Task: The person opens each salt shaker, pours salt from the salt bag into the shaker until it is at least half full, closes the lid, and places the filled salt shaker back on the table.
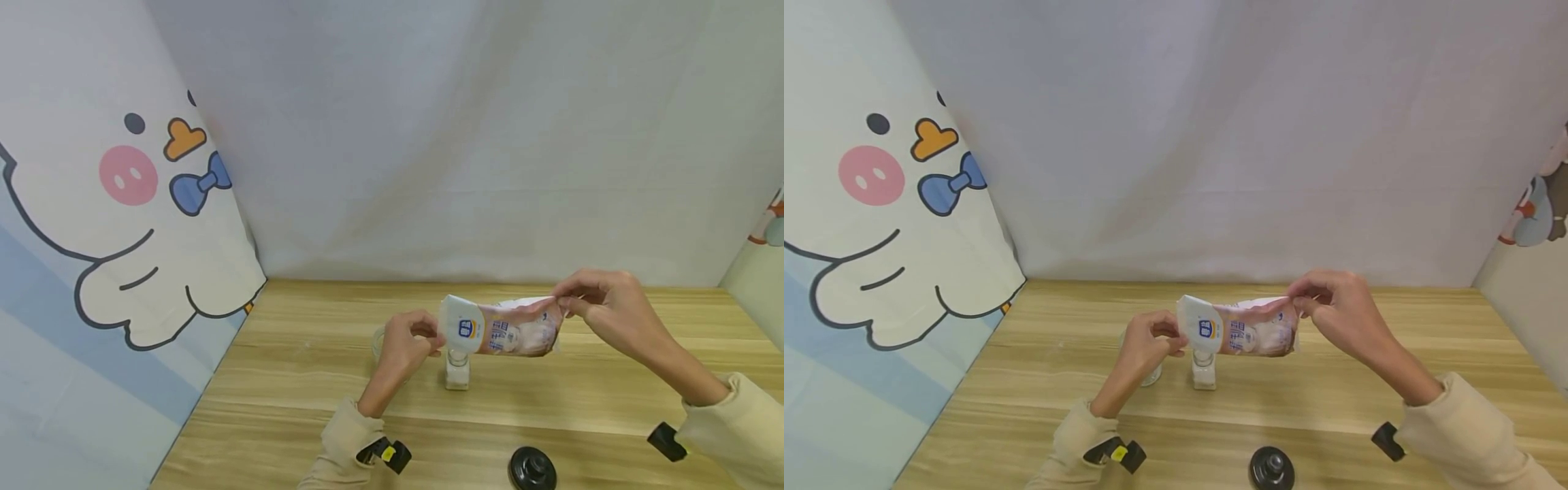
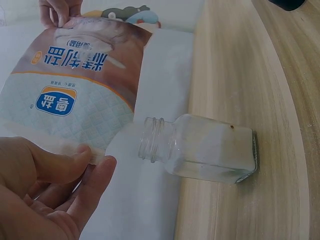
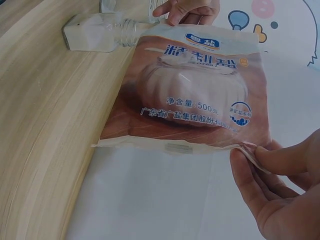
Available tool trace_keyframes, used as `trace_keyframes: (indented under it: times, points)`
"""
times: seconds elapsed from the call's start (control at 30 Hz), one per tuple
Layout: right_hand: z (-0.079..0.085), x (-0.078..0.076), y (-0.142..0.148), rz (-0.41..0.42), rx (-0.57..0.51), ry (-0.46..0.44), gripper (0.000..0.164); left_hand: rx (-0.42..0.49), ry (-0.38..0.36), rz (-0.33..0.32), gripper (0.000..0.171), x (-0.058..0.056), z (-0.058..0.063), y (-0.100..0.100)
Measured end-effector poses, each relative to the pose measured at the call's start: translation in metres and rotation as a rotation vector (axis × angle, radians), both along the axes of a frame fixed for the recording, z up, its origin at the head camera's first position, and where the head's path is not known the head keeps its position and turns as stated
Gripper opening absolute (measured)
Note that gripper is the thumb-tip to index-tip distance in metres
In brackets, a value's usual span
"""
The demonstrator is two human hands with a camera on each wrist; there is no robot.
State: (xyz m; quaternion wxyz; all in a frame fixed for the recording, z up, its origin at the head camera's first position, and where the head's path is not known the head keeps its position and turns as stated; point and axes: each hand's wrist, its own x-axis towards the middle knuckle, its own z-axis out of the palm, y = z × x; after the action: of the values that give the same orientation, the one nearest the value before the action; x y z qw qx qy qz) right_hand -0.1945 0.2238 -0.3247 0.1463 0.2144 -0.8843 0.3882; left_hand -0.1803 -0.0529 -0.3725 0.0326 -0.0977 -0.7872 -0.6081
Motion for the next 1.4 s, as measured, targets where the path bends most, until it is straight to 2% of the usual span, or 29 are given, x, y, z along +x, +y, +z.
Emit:
trace_keyframes:
  times: [1.4]
  points:
    - [0.0054,0.0043,-0.0029,-0.010,0.002,0.011,0.016,0.036,-0.004,-0.003,0.008,-0.0006,-0.0004,-0.0018]
